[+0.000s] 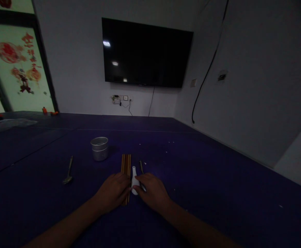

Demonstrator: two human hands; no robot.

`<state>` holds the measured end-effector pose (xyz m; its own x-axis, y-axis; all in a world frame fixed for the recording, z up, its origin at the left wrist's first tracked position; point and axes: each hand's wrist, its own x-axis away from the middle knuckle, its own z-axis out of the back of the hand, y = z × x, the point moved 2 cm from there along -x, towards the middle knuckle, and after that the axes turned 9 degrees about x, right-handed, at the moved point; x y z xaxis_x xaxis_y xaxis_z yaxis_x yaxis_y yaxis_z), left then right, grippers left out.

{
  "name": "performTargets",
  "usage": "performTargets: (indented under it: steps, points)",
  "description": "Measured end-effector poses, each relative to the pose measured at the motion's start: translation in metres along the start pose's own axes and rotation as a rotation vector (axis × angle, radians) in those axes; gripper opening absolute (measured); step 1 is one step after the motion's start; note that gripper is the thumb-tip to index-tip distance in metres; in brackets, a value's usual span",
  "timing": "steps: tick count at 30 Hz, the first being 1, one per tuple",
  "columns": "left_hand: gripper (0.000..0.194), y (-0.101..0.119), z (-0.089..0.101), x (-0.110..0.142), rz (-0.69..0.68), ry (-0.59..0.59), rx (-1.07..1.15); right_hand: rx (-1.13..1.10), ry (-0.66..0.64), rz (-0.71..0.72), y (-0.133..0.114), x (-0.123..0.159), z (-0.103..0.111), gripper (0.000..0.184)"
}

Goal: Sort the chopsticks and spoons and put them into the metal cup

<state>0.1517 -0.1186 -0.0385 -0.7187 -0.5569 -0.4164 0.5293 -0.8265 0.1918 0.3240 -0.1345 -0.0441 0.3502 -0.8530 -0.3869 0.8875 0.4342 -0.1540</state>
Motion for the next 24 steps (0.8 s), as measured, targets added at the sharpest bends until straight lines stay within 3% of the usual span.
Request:
performTargets:
  steps: [24]
  points:
    - [0.027, -0.005, 0.0, 0.002, -0.032, 0.0, 0.029, -0.003, -0.013, 0.018, -0.0044, 0.0007, 0.0012, 0.03]
